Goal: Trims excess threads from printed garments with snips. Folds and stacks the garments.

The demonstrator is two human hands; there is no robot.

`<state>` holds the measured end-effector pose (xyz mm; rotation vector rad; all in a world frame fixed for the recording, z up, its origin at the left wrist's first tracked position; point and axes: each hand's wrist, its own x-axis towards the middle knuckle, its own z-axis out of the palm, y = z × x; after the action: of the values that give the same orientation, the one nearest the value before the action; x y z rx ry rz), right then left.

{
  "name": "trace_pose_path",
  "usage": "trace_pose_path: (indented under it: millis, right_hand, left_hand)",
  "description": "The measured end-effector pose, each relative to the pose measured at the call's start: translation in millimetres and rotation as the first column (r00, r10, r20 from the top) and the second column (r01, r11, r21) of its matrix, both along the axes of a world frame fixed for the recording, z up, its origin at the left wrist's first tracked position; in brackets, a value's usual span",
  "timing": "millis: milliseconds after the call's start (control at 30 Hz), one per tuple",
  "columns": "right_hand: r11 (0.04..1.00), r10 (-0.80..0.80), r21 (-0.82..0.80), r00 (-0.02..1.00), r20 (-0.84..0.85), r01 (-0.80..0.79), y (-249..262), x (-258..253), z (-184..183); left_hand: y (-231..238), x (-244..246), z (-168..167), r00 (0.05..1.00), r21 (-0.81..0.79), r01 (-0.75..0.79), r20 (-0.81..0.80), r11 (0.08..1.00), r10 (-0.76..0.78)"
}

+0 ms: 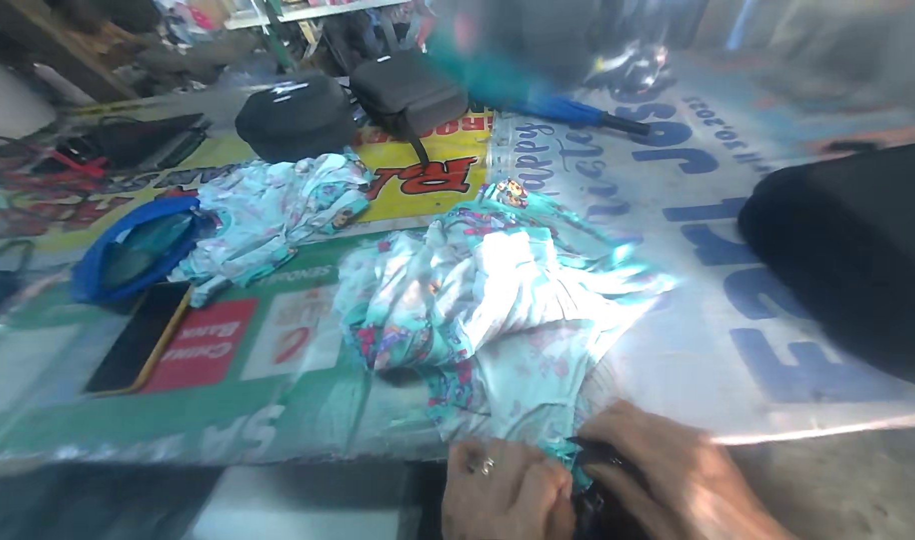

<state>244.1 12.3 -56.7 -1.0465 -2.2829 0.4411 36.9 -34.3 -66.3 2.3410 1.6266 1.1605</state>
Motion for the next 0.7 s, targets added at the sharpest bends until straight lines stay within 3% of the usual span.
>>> trace_pose_path:
  millis: [167, 700]
  right_hand:
    - [0.999, -0.031, -0.042, 0.995, -0.095, 0.028, -3.9, 0.5, -0.8]
    - [0.998, -0.054, 0.019, 0.997, -0.051, 0.055, -9.4, 1.1, -3.8]
  left_hand:
    - [-3.0, 6.4, -7.3, 0.999, 0.113, 0.000, -0.032, 0.994, 0.004]
    - [-0.6, 9.7, -10.0, 0.999, 0.169, -0.005, -0.052, 0.986, 0.014]
